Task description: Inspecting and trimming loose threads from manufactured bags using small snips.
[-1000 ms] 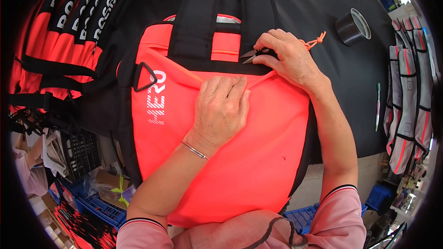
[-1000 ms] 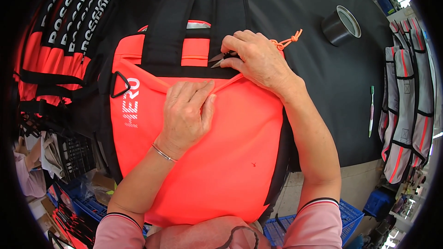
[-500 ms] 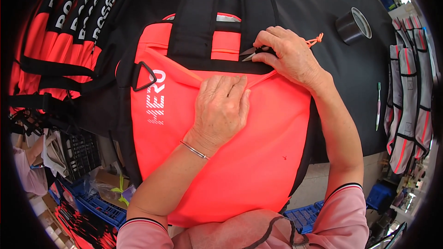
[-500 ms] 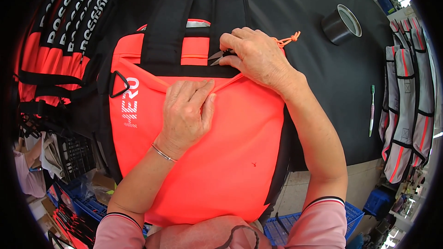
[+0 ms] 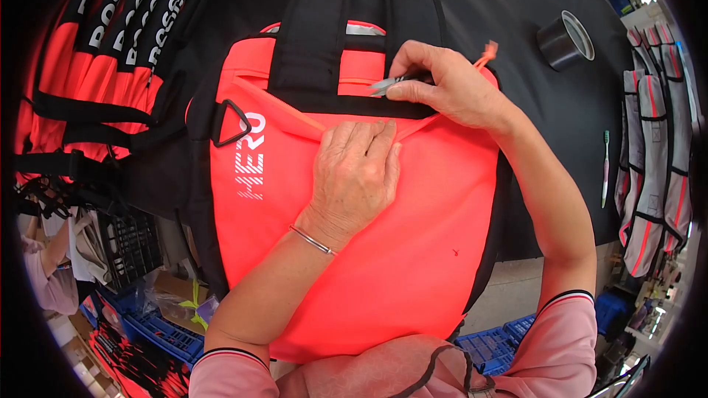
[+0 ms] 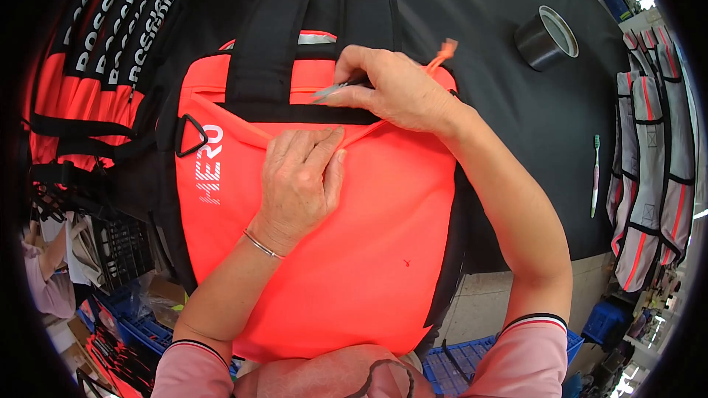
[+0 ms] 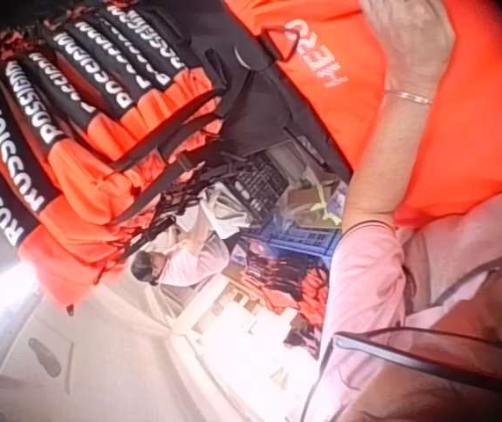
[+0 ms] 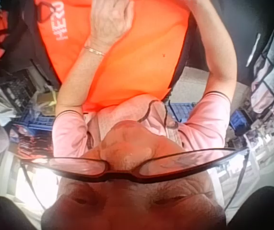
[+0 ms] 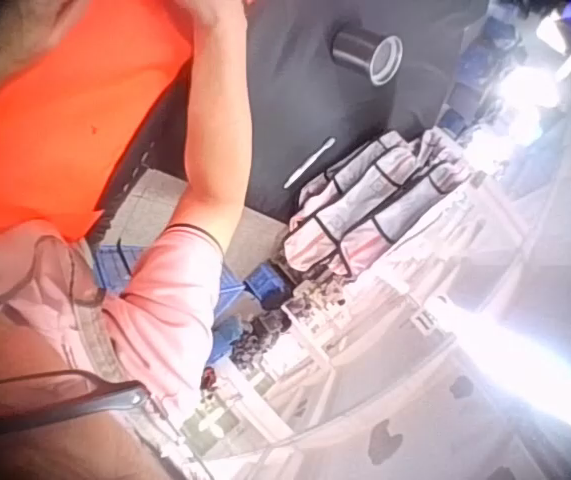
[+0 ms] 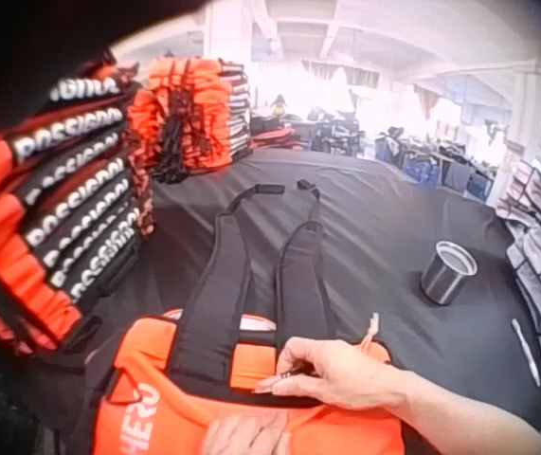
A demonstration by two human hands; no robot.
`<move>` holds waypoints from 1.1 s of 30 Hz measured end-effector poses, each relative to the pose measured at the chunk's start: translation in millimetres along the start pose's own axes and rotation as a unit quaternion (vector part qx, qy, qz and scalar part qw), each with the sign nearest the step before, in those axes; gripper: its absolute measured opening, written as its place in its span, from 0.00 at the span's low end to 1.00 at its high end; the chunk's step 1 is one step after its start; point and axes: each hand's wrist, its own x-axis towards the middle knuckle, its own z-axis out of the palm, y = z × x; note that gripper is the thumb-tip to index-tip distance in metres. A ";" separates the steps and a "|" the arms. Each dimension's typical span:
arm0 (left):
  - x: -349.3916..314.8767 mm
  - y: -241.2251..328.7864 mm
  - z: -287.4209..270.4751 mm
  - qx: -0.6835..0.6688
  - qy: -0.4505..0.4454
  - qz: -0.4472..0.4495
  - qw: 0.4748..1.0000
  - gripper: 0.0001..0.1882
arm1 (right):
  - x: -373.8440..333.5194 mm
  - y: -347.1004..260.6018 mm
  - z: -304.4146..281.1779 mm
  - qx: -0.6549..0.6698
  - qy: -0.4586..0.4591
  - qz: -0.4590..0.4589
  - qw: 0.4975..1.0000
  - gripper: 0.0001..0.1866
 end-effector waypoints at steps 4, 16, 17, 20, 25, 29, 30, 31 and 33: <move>-3.2 -2.8 -0.7 -0.020 0.021 -0.011 1.000 0.12 | -2.0 -21.1 -6.4 0.252 0.069 0.048 0.964 0.14; 43.8 -31.7 7.5 -0.103 -0.044 -0.187 0.976 0.07 | -19.6 -10.9 1.6 0.043 0.275 0.080 0.957 0.14; 41.1 -34.5 12.1 -0.101 -0.009 -0.140 0.985 0.06 | -20.2 -10.8 2.2 0.040 0.276 0.092 0.956 0.14; 39.1 -40.2 19.0 -0.076 0.029 -0.062 0.995 0.06 | -21.8 -4.4 7.5 -0.034 0.284 0.043 0.957 0.15; 36.3 -33.1 17.8 -0.027 0.005 -0.080 0.996 0.05 | -33.0 -2.0 20.0 -0.255 0.273 -0.023 0.927 0.15; 35.0 -31.1 15.7 -0.027 0.034 -0.080 0.996 0.08 | -35.3 -4.9 23.3 -0.357 0.234 -0.033 0.904 0.14; 34.6 -31.0 15.9 -0.027 0.034 -0.080 0.996 0.08 | -35.7 -5.3 23.1 -0.371 0.223 -0.025 0.901 0.13; 34.1 -30.9 16.0 -0.034 0.039 -0.087 0.995 0.07 | -36.7 -5.7 22.8 -0.371 0.223 -0.026 0.901 0.13; 33.1 -30.4 15.9 -0.041 0.042 -0.094 0.994 0.06 | -39.2 -5.5 22.2 -0.375 0.227 -0.022 0.899 0.13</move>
